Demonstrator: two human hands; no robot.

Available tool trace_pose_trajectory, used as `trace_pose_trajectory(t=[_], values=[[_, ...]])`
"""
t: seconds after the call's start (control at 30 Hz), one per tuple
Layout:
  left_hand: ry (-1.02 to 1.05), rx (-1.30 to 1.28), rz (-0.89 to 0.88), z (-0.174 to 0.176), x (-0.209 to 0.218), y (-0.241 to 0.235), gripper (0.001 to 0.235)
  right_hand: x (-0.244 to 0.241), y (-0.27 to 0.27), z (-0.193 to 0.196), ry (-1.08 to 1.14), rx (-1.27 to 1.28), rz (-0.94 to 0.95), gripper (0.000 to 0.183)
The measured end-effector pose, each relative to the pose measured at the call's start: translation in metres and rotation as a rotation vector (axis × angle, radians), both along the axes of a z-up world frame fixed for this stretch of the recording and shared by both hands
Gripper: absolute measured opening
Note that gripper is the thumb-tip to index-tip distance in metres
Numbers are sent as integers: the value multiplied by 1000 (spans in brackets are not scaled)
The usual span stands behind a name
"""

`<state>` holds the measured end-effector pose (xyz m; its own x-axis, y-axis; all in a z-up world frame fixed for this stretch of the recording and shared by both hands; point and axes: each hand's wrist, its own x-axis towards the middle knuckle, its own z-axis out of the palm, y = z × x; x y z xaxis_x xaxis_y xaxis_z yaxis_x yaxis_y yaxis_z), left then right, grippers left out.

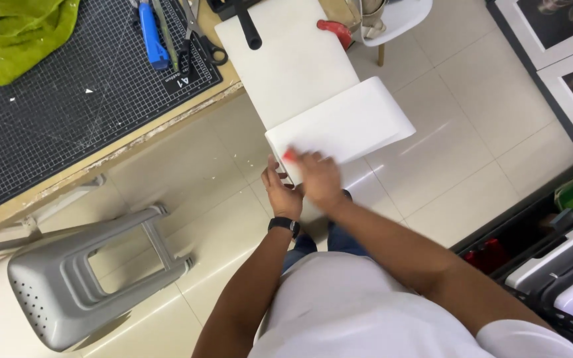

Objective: Applying adhesive to a board using a roller and then wrapping it with a white sheet of paper or vinyl, smoothing it with a scraper.

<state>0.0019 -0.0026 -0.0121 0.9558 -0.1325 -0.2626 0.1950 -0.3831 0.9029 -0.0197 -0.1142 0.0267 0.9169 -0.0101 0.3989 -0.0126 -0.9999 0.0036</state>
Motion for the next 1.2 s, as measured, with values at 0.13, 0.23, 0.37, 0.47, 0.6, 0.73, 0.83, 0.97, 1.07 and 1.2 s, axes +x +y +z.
trace_pose_trajectory(t=[0.13,0.23,0.37,0.47,0.6,0.73,0.83,0.97,1.07,1.2], values=[[-3,-26,-23,30,1,2,112,11,-155,-34,209,-99,-387,29],[0,-28,-35,35,5,1,111,9,-193,-34,-35,-34,-533,56],[-20,-29,-13,11,1,1,114,-6,-102,-14,95,102,133,28],[-4,-42,-12,-2,1,1,115,15,-63,5,161,96,468,39],[43,-77,-11,7,1,1,111,79,-60,-6,66,51,293,36],[-8,-70,-7,7,4,0,111,55,-57,2,-15,83,307,29],[-12,-22,30,-8,-5,4,111,-3,-54,-5,116,90,435,36],[-15,-59,17,-5,-1,1,112,43,-51,-9,109,22,358,31],[6,-71,20,2,-3,1,112,79,-46,-8,66,38,283,30],[10,-50,20,-25,-5,1,107,11,-35,2,91,35,336,27]])
